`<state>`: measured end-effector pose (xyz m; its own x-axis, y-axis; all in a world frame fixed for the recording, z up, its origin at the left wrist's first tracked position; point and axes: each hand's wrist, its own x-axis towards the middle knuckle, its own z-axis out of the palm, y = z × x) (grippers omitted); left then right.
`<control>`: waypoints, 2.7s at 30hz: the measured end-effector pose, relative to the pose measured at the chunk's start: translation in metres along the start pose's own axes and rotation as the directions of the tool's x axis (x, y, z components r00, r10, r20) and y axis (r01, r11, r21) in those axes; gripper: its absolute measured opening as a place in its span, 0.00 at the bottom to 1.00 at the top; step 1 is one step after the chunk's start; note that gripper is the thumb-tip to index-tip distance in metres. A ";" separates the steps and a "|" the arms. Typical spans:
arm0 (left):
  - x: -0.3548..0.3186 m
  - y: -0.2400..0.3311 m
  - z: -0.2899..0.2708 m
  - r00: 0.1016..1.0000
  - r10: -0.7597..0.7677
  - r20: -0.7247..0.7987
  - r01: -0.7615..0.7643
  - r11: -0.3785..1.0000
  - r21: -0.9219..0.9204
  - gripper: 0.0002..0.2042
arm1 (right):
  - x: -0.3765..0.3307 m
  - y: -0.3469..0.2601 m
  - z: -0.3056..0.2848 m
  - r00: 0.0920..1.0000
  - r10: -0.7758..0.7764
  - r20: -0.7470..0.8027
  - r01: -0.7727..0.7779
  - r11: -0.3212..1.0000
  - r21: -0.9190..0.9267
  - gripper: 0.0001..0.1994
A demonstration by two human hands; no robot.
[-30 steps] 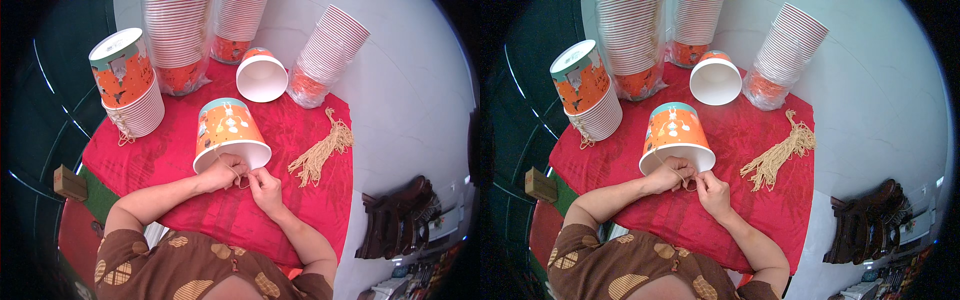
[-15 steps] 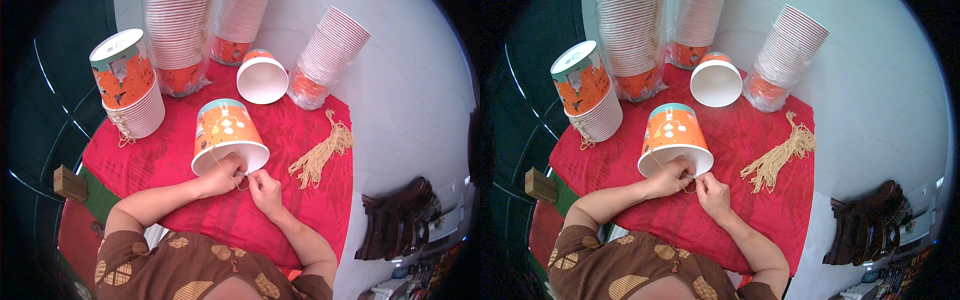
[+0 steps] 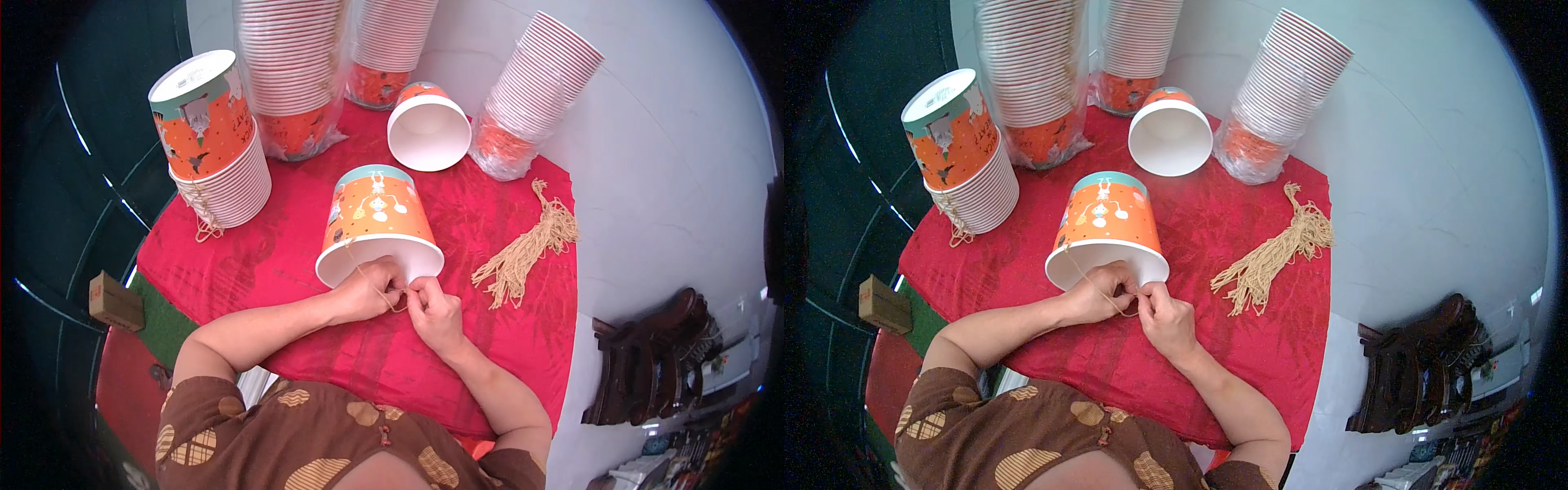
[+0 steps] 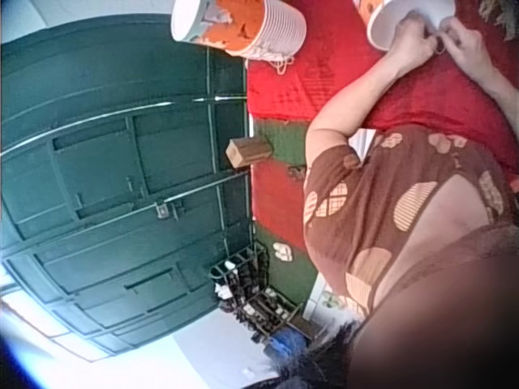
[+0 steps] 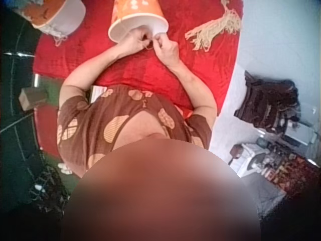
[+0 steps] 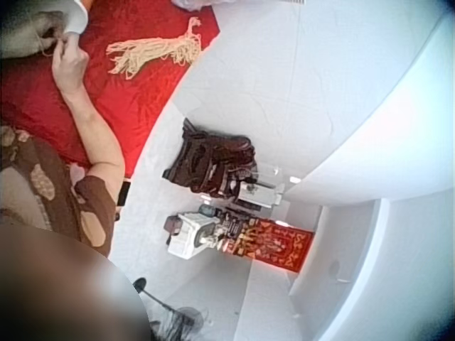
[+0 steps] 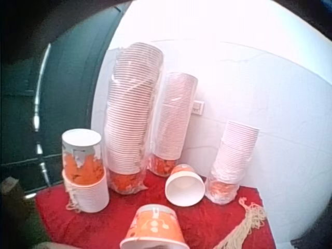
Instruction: Attach thin strings to the sides of small paper buckets.
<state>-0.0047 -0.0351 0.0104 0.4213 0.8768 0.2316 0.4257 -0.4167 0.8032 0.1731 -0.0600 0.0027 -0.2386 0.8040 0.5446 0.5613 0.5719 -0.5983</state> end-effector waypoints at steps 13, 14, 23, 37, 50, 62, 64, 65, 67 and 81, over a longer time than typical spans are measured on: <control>0.003 -0.006 0.000 0.993 -0.117 -0.001 0.114 0.973 -0.198 0.03 | 0.006 0.000 -0.005 0.912 -0.396 0.104 0.405 0.839 -0.363 0.02; 0.003 -0.006 -0.001 0.992 -0.124 0.005 0.122 0.969 -0.213 0.03 | 0.005 -0.001 -0.005 0.907 -0.401 0.128 0.418 0.820 -0.392 0.03; -0.001 -0.003 0.000 1.000 0.006 0.005 -0.006 1.000 -0.018 0.03 | 0.003 0.002 -0.001 0.982 -0.181 0.042 0.185 0.979 -0.086 0.02; 0.000 -0.006 -0.001 0.999 0.018 -0.045 -0.017 0.999 0.027 0.04 | 0.005 0.005 -0.005 0.960 0.142 0.243 -0.169 0.981 0.096 0.04; 0.000 -0.006 -0.002 1.000 -0.017 0.026 0.019 0.998 -0.061 0.05 | 0.001 0.005 0.003 0.986 0.114 0.120 -0.127 0.986 0.110 0.03; 0.001 -0.007 -0.006 0.999 -0.051 0.001 0.051 0.999 -0.006 0.03 | 0.000 -0.006 -0.004 0.993 0.029 0.117 -0.032 0.999 0.020 0.04; 0.001 -0.007 -0.006 0.999 -0.041 -0.005 0.041 0.999 -0.009 0.03 | 0.000 -0.007 -0.005 0.994 0.002 0.110 -0.003 1.000 0.003 0.04; 0.001 -0.006 -0.006 0.999 -0.052 -0.012 0.052 0.999 -0.009 0.03 | 0.000 -0.006 -0.005 0.994 -0.025 0.103 0.026 1.000 -0.015 0.04; 0.001 -0.005 -0.006 0.998 -0.065 -0.019 0.065 0.998 -0.010 0.03 | 0.000 -0.006 -0.004 0.994 -0.047 0.096 0.050 0.998 -0.031 0.04; 0.002 -0.001 -0.005 0.997 -0.030 -0.076 0.034 0.998 0.054 0.03 | -0.004 -0.001 -0.007 0.986 -0.121 0.118 0.133 0.986 -0.099 0.07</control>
<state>-0.0080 -0.0314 0.0133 0.3462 0.9046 0.2488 0.4821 -0.3991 0.7799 0.1791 -0.0650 0.0053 -0.3969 0.7423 0.5399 0.5999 0.6550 -0.4595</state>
